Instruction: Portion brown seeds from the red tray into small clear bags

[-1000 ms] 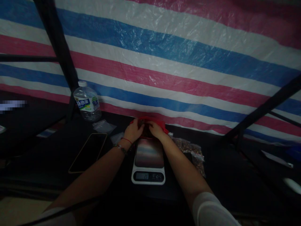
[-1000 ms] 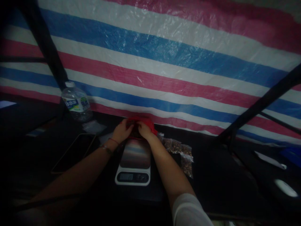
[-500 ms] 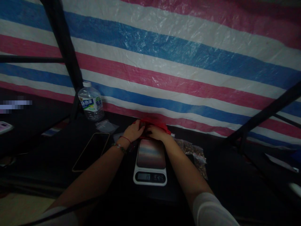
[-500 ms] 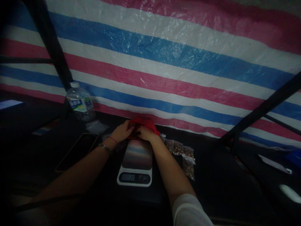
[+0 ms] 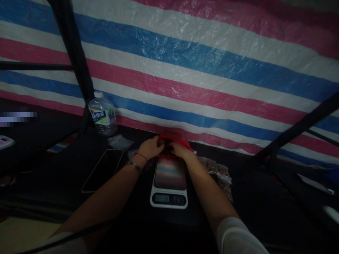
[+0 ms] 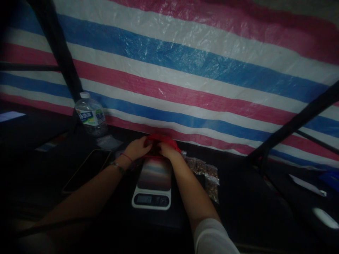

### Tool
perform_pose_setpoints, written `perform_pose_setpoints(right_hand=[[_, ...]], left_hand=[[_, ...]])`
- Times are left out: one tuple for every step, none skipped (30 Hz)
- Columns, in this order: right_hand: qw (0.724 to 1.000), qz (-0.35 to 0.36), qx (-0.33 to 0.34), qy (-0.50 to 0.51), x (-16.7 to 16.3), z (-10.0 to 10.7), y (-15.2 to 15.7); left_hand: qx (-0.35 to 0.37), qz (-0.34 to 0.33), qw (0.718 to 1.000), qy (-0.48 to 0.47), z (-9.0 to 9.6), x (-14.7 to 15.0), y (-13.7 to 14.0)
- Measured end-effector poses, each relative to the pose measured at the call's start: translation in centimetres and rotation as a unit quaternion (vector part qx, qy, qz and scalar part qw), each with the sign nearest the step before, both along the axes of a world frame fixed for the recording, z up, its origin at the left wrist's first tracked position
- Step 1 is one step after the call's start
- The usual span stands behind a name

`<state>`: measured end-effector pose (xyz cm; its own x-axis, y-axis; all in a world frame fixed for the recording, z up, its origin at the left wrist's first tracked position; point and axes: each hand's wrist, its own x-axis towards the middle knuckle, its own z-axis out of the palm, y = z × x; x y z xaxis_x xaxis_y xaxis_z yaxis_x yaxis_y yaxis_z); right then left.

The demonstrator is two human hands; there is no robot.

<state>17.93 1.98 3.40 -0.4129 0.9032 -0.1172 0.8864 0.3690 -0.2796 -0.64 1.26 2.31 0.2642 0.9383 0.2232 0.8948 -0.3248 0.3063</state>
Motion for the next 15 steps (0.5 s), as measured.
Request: perform_pose_setpoints(right_hand=[[1.0, 0.0, 0.007, -0.001, -0.1, 0.0, 0.1], [1.0, 0.002, 0.015, 0.0, -0.1, -0.1, 0.2], [1.0, 0.003, 0.021, 0.002, -0.1, -0.2, 0.3], [1.0, 0.003, 0.024, 0.005, -0.1, -0.3, 0.4], [1.0, 0.0, 0.025, 0.008, 0.0, -0.4, 0.5], [1.0, -0.005, 0.023, 0.01, 0.0, -0.5, 0.6], [1.0, -0.012, 0.021, 0.011, 0.1, -0.6, 0.6], [1.0, -0.021, 0.019, 0.011, 0.2, -0.7, 0.7], [0.999, -0.029, 0.016, 0.01, 0.3, -0.8, 0.7], [0.999, -0.038, 0.014, 0.013, 0.4, -0.9, 0.8], [0.999, -0.047, 0.016, 0.018, 0.4, -1.0, 0.8], [0.998, -0.056, 0.022, 0.03, 0.5, -1.0, 0.9], [0.996, -0.068, 0.031, 0.046, 0.6, -0.9, 1.0], [0.994, -0.08, 0.042, 0.068, 0.7, -0.8, 1.1], [0.99, -0.092, 0.052, 0.093, 0.7, -0.7, 1.2]], left_hand=[[0.0, -0.004, 1.0, 0.004, 0.1, 0.0, -0.1], [0.0, -0.009, 1.0, 0.007, 0.2, 0.1, -0.3], [0.0, -0.013, 1.0, 0.01, 0.3, 0.2, -0.5], [0.001, -0.016, 1.0, 0.011, 0.4, 0.3, -0.6], [0.004, -0.021, 1.0, 0.009, 0.4, 0.4, -0.8], [0.009, -0.028, 1.0, 0.006, 0.5, 0.6, -0.9], [0.016, -0.035, 0.999, 0.001, 0.5, 0.7, -1.0], [0.025, -0.043, 0.999, -0.005, 0.5, 0.9, -1.1], [0.033, -0.051, 0.998, -0.01, 0.4, 1.0, -1.1], [0.038, -0.059, 0.997, -0.012, 0.4, 1.1, -1.1], [0.04, -0.064, 0.997, -0.012, 0.3, 1.2, -1.1], [0.04, -0.066, 0.997, -0.011, 0.2, 1.3, -1.1], [0.036, -0.066, 0.997, -0.009, 0.1, 1.3, -1.1], [0.025, -0.063, 0.998, -0.008, 0.1, 1.3, -1.0], [0.013, -0.058, 0.998, -0.009, 0.0, 1.3, -1.0]])
